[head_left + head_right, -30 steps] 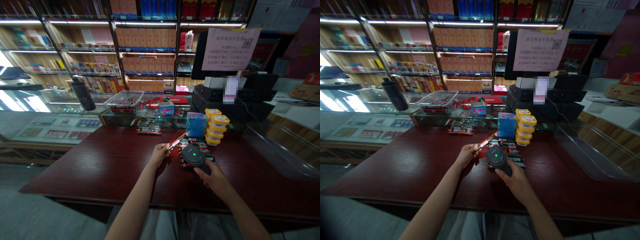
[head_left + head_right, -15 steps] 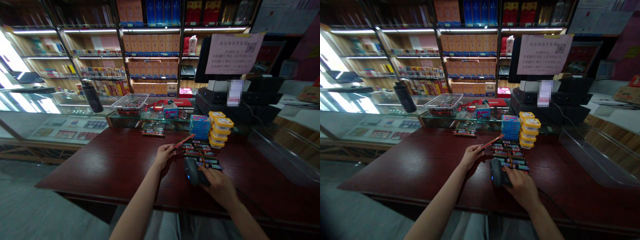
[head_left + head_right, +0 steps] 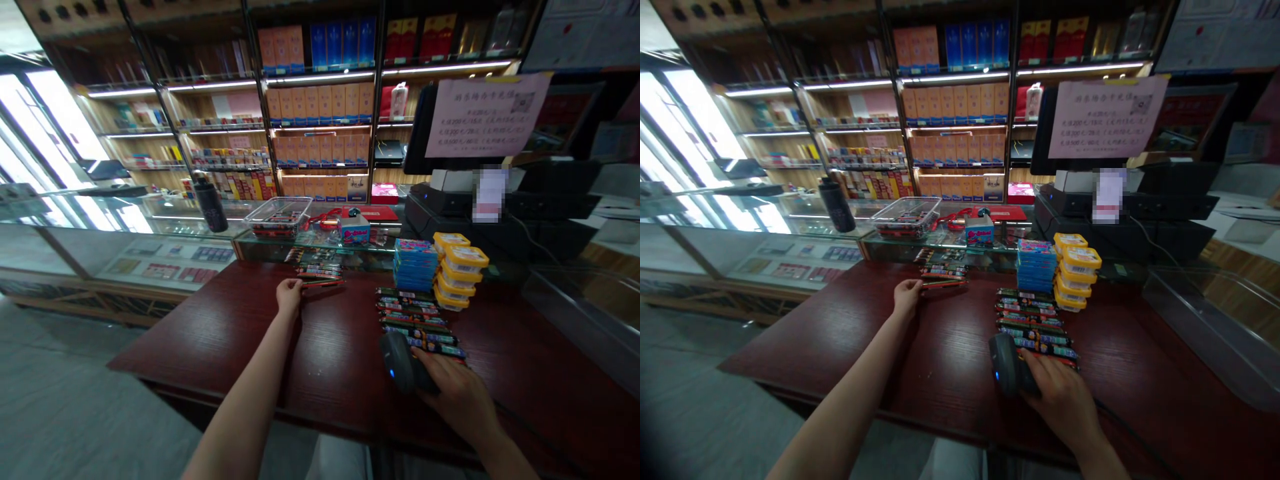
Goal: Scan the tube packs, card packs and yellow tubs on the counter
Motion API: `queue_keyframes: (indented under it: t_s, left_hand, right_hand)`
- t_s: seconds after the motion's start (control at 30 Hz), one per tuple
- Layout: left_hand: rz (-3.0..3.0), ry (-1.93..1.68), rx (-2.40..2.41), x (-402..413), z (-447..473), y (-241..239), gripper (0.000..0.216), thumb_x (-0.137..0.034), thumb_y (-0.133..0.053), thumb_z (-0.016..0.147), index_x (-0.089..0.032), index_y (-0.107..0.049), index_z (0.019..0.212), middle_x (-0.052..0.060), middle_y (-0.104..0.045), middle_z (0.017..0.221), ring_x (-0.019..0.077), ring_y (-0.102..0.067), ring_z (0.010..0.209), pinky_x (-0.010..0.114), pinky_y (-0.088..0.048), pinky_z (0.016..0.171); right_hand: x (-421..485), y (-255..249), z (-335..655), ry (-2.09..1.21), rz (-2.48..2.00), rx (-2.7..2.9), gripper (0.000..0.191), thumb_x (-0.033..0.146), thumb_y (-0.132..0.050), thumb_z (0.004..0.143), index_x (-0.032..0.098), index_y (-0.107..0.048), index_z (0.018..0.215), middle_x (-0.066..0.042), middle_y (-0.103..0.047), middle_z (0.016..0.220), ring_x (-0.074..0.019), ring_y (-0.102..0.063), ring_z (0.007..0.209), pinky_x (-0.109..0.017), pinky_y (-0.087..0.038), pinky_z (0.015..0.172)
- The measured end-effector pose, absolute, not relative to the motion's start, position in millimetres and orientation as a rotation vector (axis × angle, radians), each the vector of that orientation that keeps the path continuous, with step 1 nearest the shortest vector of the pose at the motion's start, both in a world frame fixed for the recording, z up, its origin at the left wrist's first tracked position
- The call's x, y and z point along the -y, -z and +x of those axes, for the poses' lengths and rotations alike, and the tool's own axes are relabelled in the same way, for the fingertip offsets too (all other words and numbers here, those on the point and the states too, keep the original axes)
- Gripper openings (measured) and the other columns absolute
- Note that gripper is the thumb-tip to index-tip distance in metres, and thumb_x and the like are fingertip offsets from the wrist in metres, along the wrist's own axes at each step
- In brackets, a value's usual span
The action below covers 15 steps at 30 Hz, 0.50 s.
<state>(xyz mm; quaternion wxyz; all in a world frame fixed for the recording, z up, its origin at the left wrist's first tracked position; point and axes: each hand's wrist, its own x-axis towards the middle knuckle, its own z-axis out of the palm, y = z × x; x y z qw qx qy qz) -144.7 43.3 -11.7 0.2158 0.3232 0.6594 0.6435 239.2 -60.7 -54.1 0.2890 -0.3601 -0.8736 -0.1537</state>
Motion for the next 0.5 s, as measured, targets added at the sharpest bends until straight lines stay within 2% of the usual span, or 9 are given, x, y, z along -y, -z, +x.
queue_keyframes:
  t_s: [0.13, 0.23, 0.3, 0.37, 0.5]
  left_hand:
    - [0.954, -1.736, -1.929, -49, -161, 13, 0.018, -0.027, -0.062, 0.073, -0.011, -0.066, 0.08, 0.003, -0.06, 0.065, 0.0128, -0.056, 0.053, 0.027, -0.049, 0.06]
    - [1.111, -1.654, -2.087, -50, -162, 11, 0.021, -0.022, -0.062, 0.074, -0.01, -0.069, 0.089, 0.01, -0.063, 0.087, 0.0192, -0.063, 0.076, 0.033, -0.05, 0.08]
    - [1.339, -1.479, -2.281, -49, -157, 8, 0.028, -0.019, -0.061, 0.075, -0.012, -0.069, 0.1, 0.015, -0.058, 0.111, 0.0229, -0.062, 0.094, 0.034, -0.046, 0.091]
    - [1.6, -1.205, -2.442, -45, -147, 7, 0.032, -0.018, -0.057, 0.078, -0.017, -0.067, 0.108, 0.016, -0.047, 0.13, 0.0253, -0.059, 0.104, 0.036, -0.043, 0.096]
    - [1.965, -0.791, -2.498, -35, -119, 11, 0.029, -0.022, -0.049, 0.085, -0.024, -0.066, 0.109, 0.012, -0.049, 0.134, 0.0301, -0.049, 0.118, 0.043, -0.039, 0.099]
  right_hand:
    - [63, 57, 237, 0.39, -1.006, 2.292, 0.042, 0.026, -0.053, 0.085, 0.018, -0.049, 0.126, -0.009, -0.069, 0.101, -0.0216, -0.066, 0.086, -0.032, -0.051, 0.073]
    - [62, 58, 237, 0.41, -0.966, 2.29, 0.044, 0.026, -0.052, 0.086, 0.018, -0.047, 0.128, -0.01, -0.069, 0.102, -0.0218, -0.066, 0.087, -0.031, -0.052, 0.073]
    - [60, 58, 239, 0.419, -0.921, 2.302, 0.046, 0.028, -0.054, 0.085, 0.018, -0.046, 0.129, -0.009, -0.07, 0.102, -0.0213, -0.067, 0.085, -0.03, -0.053, 0.071]
    - [59, 58, 240, 0.413, -0.903, 2.3, 0.047, 0.029, -0.054, 0.085, 0.018, -0.046, 0.13, -0.009, -0.07, 0.102, -0.0212, -0.067, 0.085, -0.03, -0.053, 0.07]
    - [58, 59, 241, 0.384, -0.914, 2.27, 0.048, 0.03, -0.053, 0.085, 0.019, -0.045, 0.132, -0.01, -0.069, 0.106, -0.022, -0.067, 0.088, -0.031, -0.053, 0.07]
